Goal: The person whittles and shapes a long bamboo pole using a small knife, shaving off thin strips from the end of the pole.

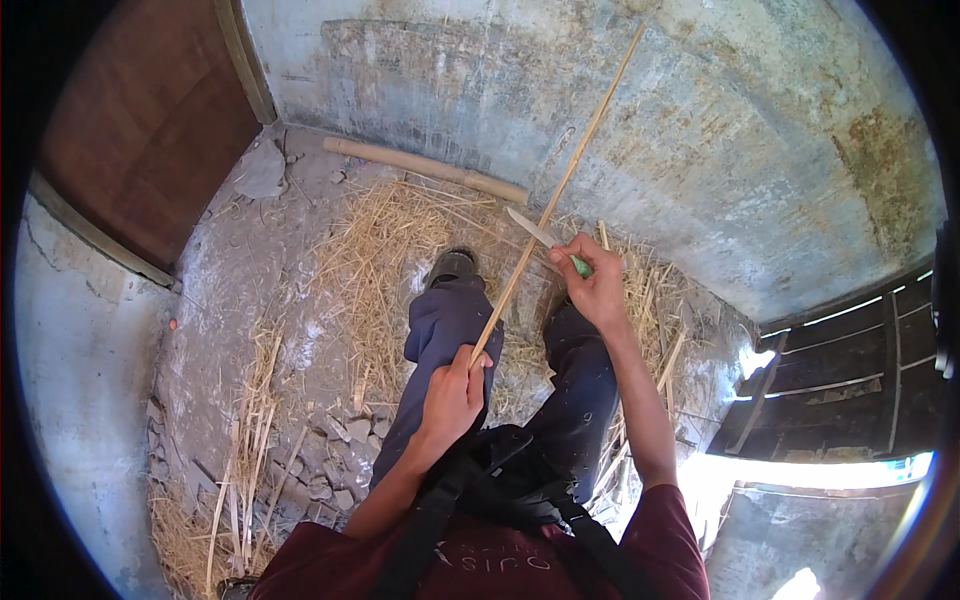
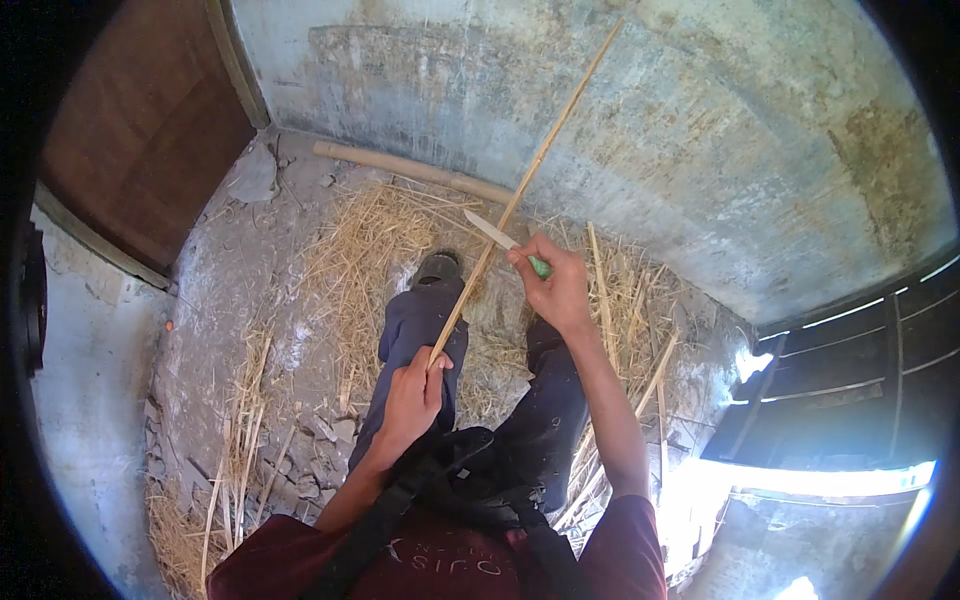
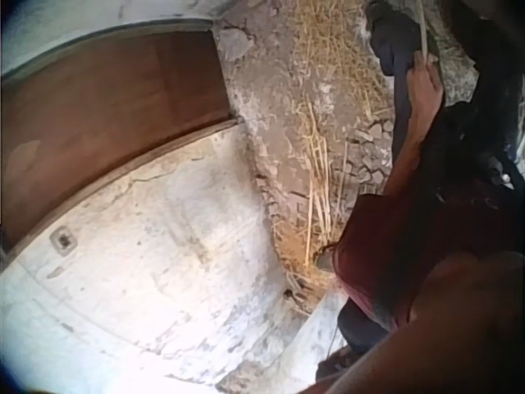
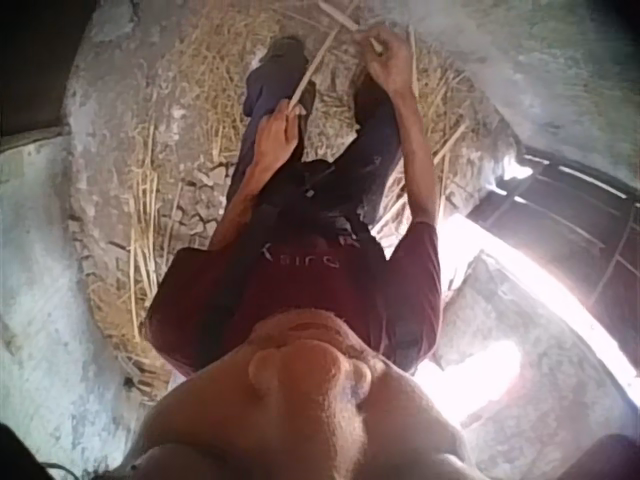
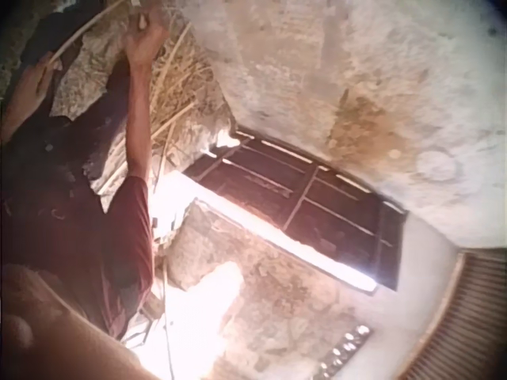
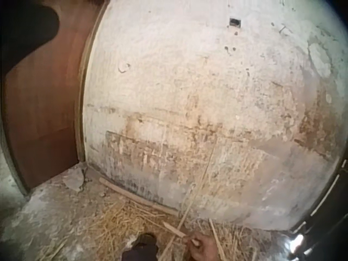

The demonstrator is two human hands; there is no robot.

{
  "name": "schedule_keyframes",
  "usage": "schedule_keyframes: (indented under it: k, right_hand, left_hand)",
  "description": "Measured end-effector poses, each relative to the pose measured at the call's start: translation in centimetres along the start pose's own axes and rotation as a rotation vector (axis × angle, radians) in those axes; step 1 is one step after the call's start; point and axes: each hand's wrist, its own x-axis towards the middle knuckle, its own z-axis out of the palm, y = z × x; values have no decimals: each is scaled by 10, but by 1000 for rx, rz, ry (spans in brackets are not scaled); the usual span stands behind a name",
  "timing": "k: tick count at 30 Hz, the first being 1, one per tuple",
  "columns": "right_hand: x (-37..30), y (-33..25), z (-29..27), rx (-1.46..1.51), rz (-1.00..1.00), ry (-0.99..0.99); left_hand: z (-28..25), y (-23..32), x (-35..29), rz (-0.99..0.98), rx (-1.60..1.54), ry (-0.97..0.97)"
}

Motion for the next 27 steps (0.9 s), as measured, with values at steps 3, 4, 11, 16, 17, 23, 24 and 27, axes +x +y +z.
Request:
schedule_keyframes:
  k: [3, 4, 11, 16, 17, 23, 24, 27]
  right_hand:
    - [-9, -19, 2, 4, -16, -39]
    - [-18, -24, 2, -1, -21, -69]
    - [-57, -61, 15, -18, -154, -155]
    - [-69, -53, 28, 34, -167, -160]
    - [-70, -52, 30, 46, -166, -159]
    - [-55, -33, 34, 53, -154, -79]
    - [-49, -25, 33, 62, -137, -35]
    - [-37, -21, 36, 98, -138, -31]
  left_hand:
    - [-5, 5, 1, -7, -55, 6]
    - [-9, 9, 3, -26, -76, -14]
    - [-11, 1, 6, -199, -291, -43]
    - [-3, -11, 3, -254, -397, -60]
    - [-3, -13, 3, -267, -430, -66]
    - [-6, -12, 4, -266, -342, -63]
    - [-6, -11, 4, -271, -352, -53]
    - [-10, -12, 8, -281, -362, -36]
